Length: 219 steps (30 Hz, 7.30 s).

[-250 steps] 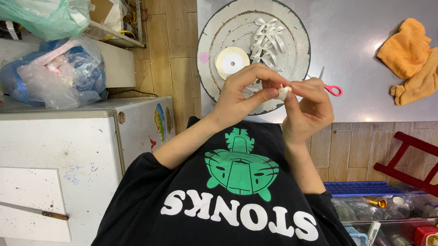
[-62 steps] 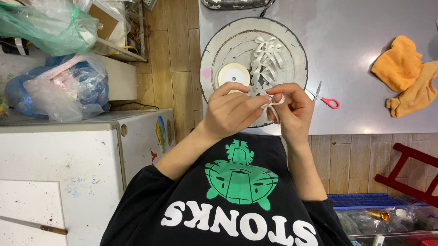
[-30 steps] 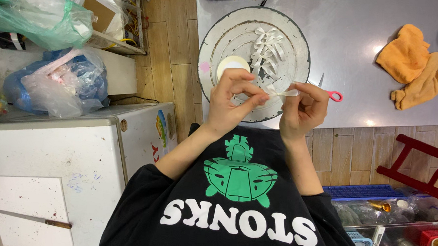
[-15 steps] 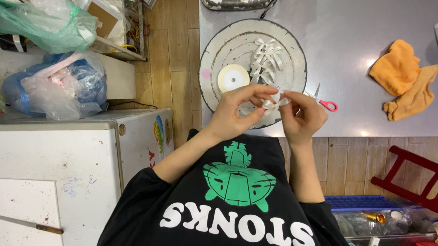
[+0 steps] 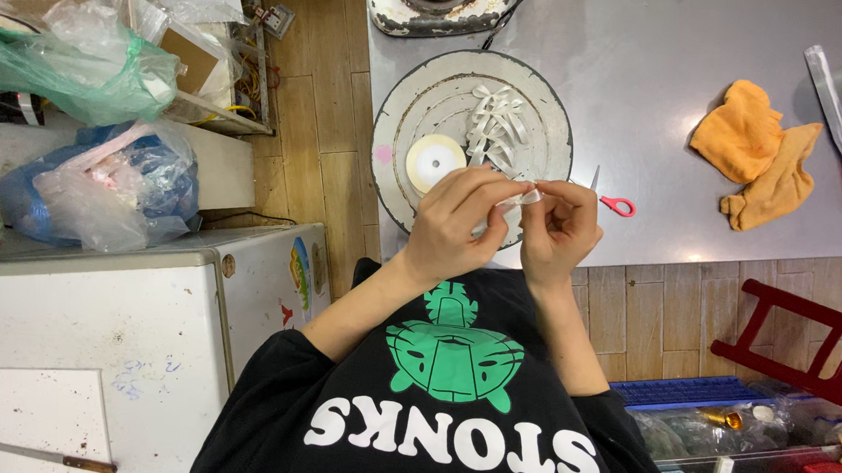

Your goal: The person repeatedly ties white ribbon into small bows using both hands and places them on a round tray. They use pink-handled scissors to trim the ribbon ends after each bow is tied. The process is repeated multiple times throughout the clip.

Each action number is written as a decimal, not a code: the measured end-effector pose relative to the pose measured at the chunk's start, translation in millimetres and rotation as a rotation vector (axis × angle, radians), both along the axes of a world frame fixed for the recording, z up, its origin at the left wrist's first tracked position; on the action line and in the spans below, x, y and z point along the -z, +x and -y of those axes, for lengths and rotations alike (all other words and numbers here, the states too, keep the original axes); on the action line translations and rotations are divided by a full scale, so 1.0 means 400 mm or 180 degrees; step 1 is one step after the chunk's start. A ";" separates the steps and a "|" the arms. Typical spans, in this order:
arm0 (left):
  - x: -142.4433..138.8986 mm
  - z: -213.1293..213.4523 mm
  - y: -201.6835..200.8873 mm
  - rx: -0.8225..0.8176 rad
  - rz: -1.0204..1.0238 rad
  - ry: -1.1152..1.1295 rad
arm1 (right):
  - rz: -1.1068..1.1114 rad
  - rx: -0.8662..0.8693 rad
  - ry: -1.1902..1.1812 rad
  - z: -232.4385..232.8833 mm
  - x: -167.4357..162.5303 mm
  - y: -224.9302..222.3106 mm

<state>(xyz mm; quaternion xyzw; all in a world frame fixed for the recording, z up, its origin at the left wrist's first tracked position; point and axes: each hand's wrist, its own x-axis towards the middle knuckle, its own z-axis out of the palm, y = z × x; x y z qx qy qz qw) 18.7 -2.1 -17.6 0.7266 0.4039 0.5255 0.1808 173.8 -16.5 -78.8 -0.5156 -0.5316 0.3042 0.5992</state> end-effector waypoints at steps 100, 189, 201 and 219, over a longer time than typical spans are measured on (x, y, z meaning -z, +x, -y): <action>0.042 -0.023 -0.037 -0.0345 -0.0295 -0.0187 | 0.1212 -0.0093 0.0176 -0.027 -0.047 0.007; 0.255 -0.024 -0.053 0.1188 0.1702 -0.2241 | 0.1703 0.0387 -0.1385 -0.122 0.016 0.222; 0.212 -0.039 -0.093 0.1328 0.1342 -0.2305 | 0.2941 0.0989 -0.1731 -0.047 0.071 0.181; 0.063 -0.096 -0.133 0.1734 0.0951 -0.1805 | 0.0586 0.0510 -0.2706 0.009 0.120 0.260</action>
